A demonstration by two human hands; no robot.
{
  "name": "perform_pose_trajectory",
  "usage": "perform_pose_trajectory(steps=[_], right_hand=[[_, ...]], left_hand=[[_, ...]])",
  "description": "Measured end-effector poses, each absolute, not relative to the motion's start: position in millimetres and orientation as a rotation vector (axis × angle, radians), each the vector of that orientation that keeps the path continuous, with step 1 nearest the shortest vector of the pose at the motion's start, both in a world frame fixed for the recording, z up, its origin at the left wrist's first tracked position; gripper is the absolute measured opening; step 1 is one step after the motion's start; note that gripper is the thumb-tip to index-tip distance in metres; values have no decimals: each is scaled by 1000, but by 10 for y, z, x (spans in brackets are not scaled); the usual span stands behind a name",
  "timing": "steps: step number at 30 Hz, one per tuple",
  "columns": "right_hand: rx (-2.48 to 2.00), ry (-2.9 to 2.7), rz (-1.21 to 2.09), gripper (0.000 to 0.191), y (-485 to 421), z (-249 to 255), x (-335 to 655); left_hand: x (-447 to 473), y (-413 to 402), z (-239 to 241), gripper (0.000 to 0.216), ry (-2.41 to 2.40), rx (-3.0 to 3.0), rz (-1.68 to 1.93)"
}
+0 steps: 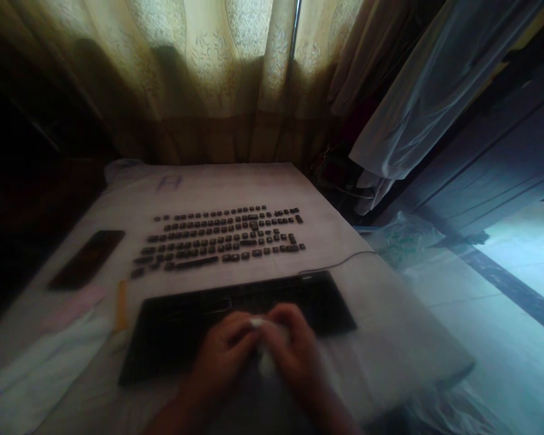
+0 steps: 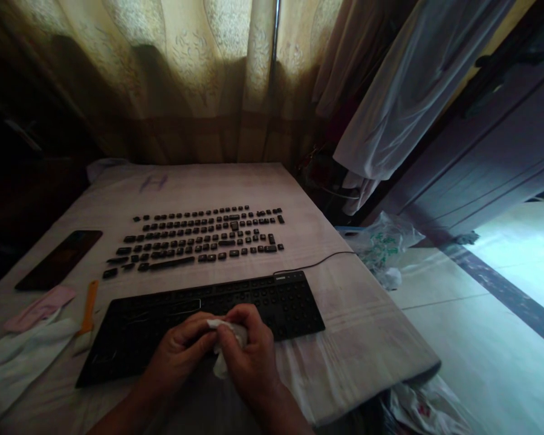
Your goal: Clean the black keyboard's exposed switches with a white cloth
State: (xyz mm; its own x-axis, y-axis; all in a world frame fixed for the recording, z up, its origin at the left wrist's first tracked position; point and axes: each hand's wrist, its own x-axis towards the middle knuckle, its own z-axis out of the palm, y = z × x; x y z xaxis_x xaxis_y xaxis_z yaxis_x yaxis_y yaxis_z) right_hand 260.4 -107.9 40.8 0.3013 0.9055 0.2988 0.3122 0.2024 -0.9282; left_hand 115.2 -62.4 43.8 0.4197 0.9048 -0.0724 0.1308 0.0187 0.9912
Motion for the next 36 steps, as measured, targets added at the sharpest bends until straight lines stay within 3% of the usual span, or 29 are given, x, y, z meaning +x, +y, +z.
perform_pose_trajectory(steps=[7,13,20,28,36], right_hand=[[-1282,-1477,804,14,-955,393,2384],[-1359,-1989,376,16,-561,419,2217],[-1352,-2460,226,14,-202,432,1764],[-1404,-2437,170,3,-197,335,1638],[-1456,-2311,237,13,-265,321,1675]], left_hand=[[810,-628,419,27,1089,1323,942],[249,-642,366,33,1350,1226,1006],[-33,-709,297,49,1453,974,1090],[-83,-661,204,51,1419,900,1147],[-115,-655,190,51,1387,890,1154]])
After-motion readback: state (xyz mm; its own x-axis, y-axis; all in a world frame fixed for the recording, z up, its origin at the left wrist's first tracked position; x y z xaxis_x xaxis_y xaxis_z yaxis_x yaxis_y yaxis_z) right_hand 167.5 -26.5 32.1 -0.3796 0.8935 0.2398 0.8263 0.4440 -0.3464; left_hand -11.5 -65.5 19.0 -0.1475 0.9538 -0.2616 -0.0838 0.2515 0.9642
